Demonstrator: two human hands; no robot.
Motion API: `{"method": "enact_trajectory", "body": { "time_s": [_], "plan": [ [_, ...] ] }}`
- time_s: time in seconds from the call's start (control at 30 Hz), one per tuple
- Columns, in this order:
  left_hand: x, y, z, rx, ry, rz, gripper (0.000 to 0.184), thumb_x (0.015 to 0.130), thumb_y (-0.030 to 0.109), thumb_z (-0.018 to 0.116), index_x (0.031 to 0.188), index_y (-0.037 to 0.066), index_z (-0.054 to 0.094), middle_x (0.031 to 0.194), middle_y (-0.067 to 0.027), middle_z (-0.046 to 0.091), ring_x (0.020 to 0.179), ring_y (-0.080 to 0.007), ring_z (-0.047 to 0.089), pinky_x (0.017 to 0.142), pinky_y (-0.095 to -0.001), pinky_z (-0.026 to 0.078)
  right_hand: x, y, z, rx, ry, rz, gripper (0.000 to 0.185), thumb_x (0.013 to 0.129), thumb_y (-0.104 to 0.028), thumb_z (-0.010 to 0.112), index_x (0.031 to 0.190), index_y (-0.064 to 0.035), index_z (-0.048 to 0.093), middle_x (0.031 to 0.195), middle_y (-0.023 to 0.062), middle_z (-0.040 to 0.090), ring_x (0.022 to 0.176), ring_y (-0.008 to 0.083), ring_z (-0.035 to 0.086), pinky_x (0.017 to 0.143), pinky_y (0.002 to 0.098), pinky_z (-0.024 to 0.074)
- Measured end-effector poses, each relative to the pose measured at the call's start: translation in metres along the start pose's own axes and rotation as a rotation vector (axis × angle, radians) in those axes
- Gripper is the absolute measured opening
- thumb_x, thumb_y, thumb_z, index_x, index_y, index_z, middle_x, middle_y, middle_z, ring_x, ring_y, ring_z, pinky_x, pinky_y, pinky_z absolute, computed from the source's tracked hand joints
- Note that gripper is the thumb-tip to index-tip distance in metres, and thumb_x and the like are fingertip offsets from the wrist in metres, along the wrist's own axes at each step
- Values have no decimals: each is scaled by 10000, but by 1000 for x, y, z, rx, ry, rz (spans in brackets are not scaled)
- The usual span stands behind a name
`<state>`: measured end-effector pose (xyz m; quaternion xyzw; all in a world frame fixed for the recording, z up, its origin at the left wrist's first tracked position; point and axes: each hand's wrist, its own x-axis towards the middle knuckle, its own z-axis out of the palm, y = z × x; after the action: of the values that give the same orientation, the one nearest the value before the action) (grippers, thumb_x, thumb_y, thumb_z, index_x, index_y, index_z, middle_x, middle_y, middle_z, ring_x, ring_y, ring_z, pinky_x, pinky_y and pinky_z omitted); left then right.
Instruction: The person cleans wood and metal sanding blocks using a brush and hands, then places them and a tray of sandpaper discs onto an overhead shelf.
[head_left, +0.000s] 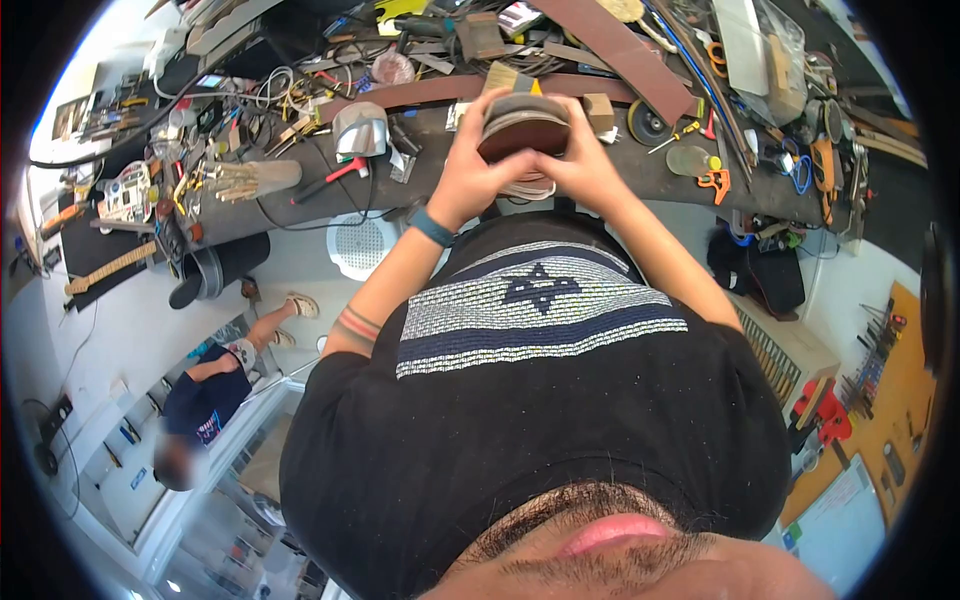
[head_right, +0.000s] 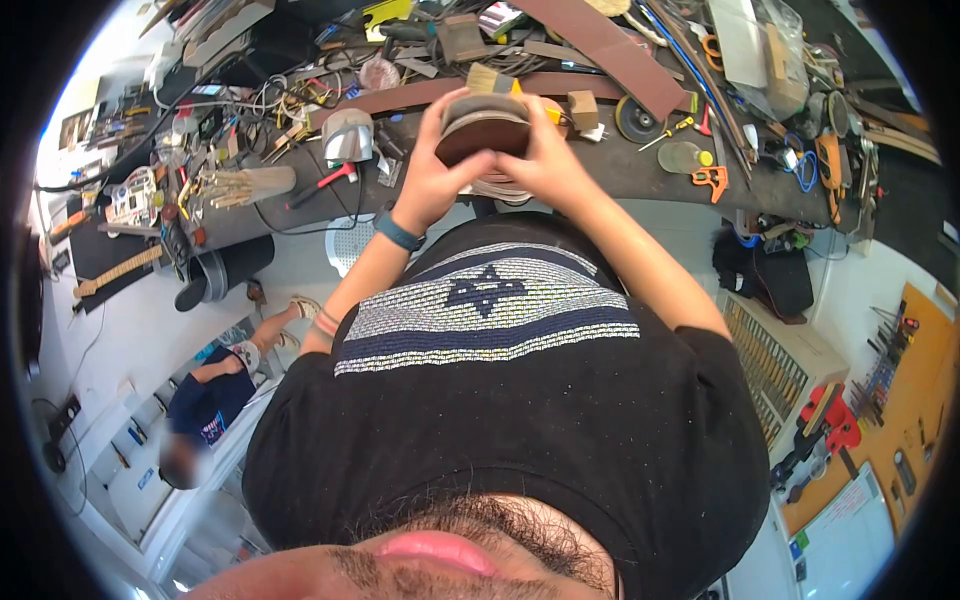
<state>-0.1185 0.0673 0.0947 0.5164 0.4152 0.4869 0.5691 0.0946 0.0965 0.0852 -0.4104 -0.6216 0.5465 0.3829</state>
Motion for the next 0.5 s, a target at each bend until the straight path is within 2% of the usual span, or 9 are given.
{"method": "enact_trajectory", "body": {
  "time_s": [0.03, 0.1, 0.17, 0.2, 0.3, 0.37, 0.43, 0.47, 0.5],
  "plan": [
    [1, -1, -4, 59, 45, -18, 851, 959, 66, 837, 1676, 76, 377, 1573, -162, 554, 1477, -261, 552, 1224, -414, 468, 10, 1, 20, -55, 87, -83, 731, 934, -106, 856, 1528, -15, 440, 1382, 221, 666, 1345, 310, 657, 1154, 440, 517],
    [-7, -9, -32, -12, 77, -51, 636, 1006, -77, 724, 1575, 59, 472, 1507, -113, 623, 1394, -204, 623, 1151, -366, 537, 22, 11, 34, -171, -69, 9, 679, 959, -108, 829, 1517, -10, 455, 1388, 257, 657, 1347, 351, 666, 1144, 459, 521],
    [-31, -28, -69, 96, 85, -105, 564, 989, -54, 756, 1506, 51, 556, 1398, -89, 688, 1322, -192, 666, 1117, -362, 553, 19, 34, 41, -248, -298, -54, 644, 972, -118, 810, 1512, -18, 474, 1387, 275, 653, 1327, 399, 674, 1126, 472, 529],
    [-40, -28, -84, 268, 36, -131, 546, 944, -79, 751, 1454, 46, 602, 1365, -99, 694, 1282, -237, 690, 1100, -371, 556, 17, 32, 36, -320, -423, -136, 641, 944, -69, 767, 1521, -34, 489, 1362, 257, 663, 1287, 438, 675, 1104, 504, 536],
    [-57, -45, -107, 605, -82, -94, 524, 850, -124, 724, 1342, 51, 676, 1299, -125, 697, 1211, -345, 698, 1059, -414, 561, 3, 55, 12, -656, -360, -304, 677, 892, -15, 719, 1529, -45, 493, 1343, 239, 666, 1285, 461, 652, 1081, 534, 539],
    [-58, -57, -111, 773, -153, -15, 524, 822, -137, 702, 1307, 60, 688, 1275, -140, 691, 1193, -392, 675, 1044, -447, 557, -18, 89, -12, -680, -292, 65, 692, 910, 29, 678, 1568, -69, 486, 1408, 246, 633, 1397, 453, 594, 1178, 496, 496],
    [-51, -69, -101, 942, -220, 80, 527, 815, -141, 682, 1299, 66, 681, 1262, -151, 681, 1188, -420, 645, 1038, -481, 548, -46, 120, -31, -677, -272, 253, 788, 882, 28, 719, 1612, -66, 436, 1461, 249, 589, 1416, 453, 580, 1194, 486, 490],
    [-51, -81, -95, 1000, -180, 66, 467, 838, -117, 691, 1264, 74, 677, 1245, -151, 671, 1195, -416, 632, 1033, -509, 531, -57, 131, -33, -673, -259, 350, 838, 869, 28, 739, 1634, -65, 411, 1487, 251, 566, 1426, 454, 574, 1202, 481, 487],
    [-51, -94, -92, 972, -123, 11, 463, 839, -111, 697, 1265, 70, 670, 1254, -158, 671, 1198, -424, 635, 1034, -503, 534, -64, 137, -29, -625, -267, 337, 894, 847, 15, 772, 1648, -61, 383, 1512, 254, 538, 1441, 455, 559, 1208, 478, 484]
  ]
}}
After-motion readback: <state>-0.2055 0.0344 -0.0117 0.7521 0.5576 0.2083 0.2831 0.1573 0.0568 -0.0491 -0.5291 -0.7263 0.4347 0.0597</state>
